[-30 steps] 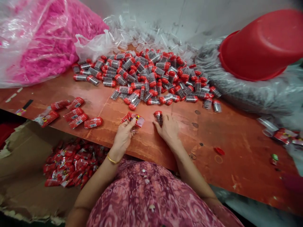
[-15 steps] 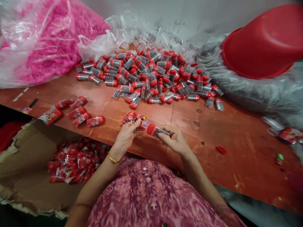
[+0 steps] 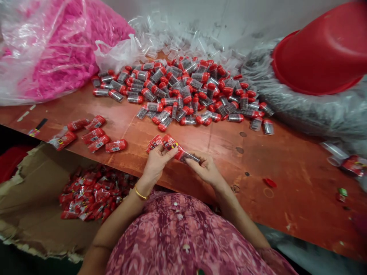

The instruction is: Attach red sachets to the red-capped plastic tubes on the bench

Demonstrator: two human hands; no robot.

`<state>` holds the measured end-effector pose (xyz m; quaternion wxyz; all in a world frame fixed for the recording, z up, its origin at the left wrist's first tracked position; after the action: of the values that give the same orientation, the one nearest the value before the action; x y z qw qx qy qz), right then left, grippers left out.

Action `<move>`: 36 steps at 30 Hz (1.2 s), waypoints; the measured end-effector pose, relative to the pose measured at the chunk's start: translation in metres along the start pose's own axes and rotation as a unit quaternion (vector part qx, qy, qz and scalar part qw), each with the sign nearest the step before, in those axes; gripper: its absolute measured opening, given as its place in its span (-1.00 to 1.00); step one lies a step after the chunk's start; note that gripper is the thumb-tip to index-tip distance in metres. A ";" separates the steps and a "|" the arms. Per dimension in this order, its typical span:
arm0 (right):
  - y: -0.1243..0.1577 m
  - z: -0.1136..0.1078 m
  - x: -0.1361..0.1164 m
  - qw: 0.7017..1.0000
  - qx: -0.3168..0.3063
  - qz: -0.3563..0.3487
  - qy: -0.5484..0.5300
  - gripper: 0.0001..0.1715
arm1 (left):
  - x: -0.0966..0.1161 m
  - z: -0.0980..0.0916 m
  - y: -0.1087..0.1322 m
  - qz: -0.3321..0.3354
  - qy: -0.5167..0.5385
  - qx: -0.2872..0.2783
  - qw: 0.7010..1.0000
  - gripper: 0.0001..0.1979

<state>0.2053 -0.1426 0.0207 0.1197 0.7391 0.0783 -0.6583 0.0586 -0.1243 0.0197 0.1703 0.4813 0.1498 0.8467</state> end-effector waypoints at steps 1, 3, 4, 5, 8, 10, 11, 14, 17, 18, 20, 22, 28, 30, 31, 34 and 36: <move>-0.001 0.004 0.003 1.000 0.012 -0.005 -0.007 -0.72 | -0.003 0.002 -0.001 0.011 0.007 0.003 1.000 -0.61; -0.003 0.013 0.009 0.998 0.047 -0.008 -0.029 -0.66 | -0.006 0.004 -0.002 0.022 0.027 0.002 0.999 -0.61; -0.004 0.017 0.012 0.997 0.064 -0.009 -0.041 -0.64 | -0.007 0.004 -0.003 0.026 0.038 0.001 0.999 -0.61; -0.005 0.021 0.015 0.996 0.078 -0.011 -0.052 -0.63 | -0.006 0.004 -0.003 0.029 0.047 -0.001 0.998 -0.62; -0.008 0.026 0.020 0.996 0.069 -0.006 -0.064 -0.67 | -0.001 0.001 -0.005 0.020 0.069 -0.023 0.997 -0.64; -0.008 0.026 0.019 0.998 0.041 -0.002 -0.046 -0.69 | 0.003 -0.001 -0.005 -0.002 0.073 -0.040 0.997 -0.67; -0.008 0.025 0.018 0.999 0.030 -0.006 -0.023 -0.70 | 0.003 -0.002 -0.005 -0.012 0.071 -0.040 0.997 -0.69; -0.006 0.028 0.013 0.997 0.030 -0.037 0.063 -0.74 | -0.001 -0.002 -0.007 -0.011 0.054 -0.010 0.998 -0.71; -0.006 0.037 0.012 0.994 0.072 -0.044 0.074 -0.73 | -0.008 0.002 -0.009 0.018 0.043 -0.001 0.999 -0.69; -0.007 0.041 0.013 0.994 0.088 -0.041 0.047 -0.73 | -0.010 0.003 -0.009 0.023 0.043 -0.006 0.999 -0.68; -0.008 0.047 0.016 0.996 0.079 -0.018 -0.041 -0.69 | -0.011 0.003 -0.009 0.027 0.046 -0.023 0.998 -0.67; -0.009 0.052 0.019 0.991 0.045 0.007 -0.122 -0.65 | -0.008 0.001 -0.008 0.024 0.045 -0.046 0.998 -0.65; -0.005 0.049 0.019 0.994 0.096 -0.046 -0.038 -0.69 | 0.000 -0.003 -0.008 0.031 0.041 -0.032 0.998 -0.65; -0.005 0.051 0.019 0.993 0.099 -0.036 -0.055 -0.69 | -0.003 -0.002 -0.009 0.034 0.039 -0.030 0.998 -0.65; -0.006 0.053 0.020 0.992 0.094 -0.021 -0.082 -0.69 | -0.005 -0.001 -0.009 0.034 0.040 -0.032 0.998 -0.64; -0.010 0.058 0.021 0.987 0.062 0.014 -0.145 -0.69 | -0.007 -0.001 -0.008 0.037 0.042 -0.039 0.998 -0.61; -0.011 0.057 0.019 0.993 0.058 -0.007 -0.106 -0.73 | -0.003 -0.003 -0.008 0.039 0.039 -0.038 0.998 -0.61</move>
<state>0.1506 -0.1491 -0.0048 0.0795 0.6702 0.0320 -0.7372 0.0588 -0.1188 0.0124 0.1490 0.4464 0.1052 0.8761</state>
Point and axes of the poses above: each hand's wrist, its own y-axis away from the middle knuckle, its own z-axis out of the palm, x = y × z, the point moved 2 cm from there along -y, towards the middle knuckle, and after that the axes turned 5 degrees about -x, right-handed, at the moved point
